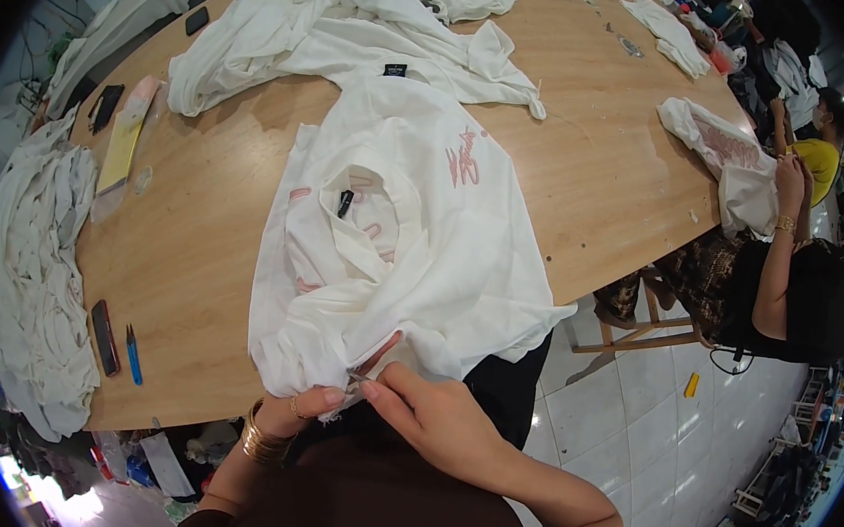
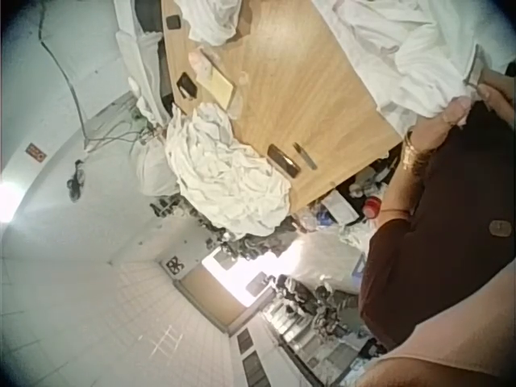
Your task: Trimming excess loose threads from white t-shirts using small snips.
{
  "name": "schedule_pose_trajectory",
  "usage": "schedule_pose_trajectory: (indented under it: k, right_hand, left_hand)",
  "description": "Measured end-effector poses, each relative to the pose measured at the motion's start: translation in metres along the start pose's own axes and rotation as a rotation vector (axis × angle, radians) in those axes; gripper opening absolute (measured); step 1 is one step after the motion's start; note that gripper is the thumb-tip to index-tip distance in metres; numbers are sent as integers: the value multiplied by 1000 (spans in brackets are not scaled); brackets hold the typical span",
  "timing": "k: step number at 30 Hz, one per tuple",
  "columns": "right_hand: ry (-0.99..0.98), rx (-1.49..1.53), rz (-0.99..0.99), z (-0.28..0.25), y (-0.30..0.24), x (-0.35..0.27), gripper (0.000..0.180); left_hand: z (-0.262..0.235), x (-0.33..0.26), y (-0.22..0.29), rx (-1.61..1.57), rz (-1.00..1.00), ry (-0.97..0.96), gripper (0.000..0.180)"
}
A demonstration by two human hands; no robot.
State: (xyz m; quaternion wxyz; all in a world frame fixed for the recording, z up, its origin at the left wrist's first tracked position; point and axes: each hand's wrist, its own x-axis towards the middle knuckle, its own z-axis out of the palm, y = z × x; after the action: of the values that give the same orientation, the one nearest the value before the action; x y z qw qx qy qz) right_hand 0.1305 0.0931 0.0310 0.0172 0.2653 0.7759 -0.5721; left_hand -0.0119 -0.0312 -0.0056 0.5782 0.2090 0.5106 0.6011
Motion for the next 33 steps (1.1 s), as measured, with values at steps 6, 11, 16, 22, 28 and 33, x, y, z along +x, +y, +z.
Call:
schedule_pose_trajectory:
  k: [6,11,16,22,28,33]
  right_hand:
    - [-1,28,-7,1,0,1,21]
    - [70,93,14,2,2,3,18]
    - [228,222,-73,-2,-4,6,15]
    - [243,-108,-215,-5,16,15,27]
    - [313,-243,-254,-18,15,20,29]
    - [331,-65,-21,-24,17,33,13]
  left_hand:
    - [-1,2,1,46,-25,-55,60]
    - [0,1,-2,-18,-12,-28,64]
    - [-4,3,-9,-97,35,10,65]
    - [-5,8,-12,-184,-59,35,59]
    - [-4,15,8,-4,-51,-22,49]
    - [-13,22,-12,-71,-91,-36,39]
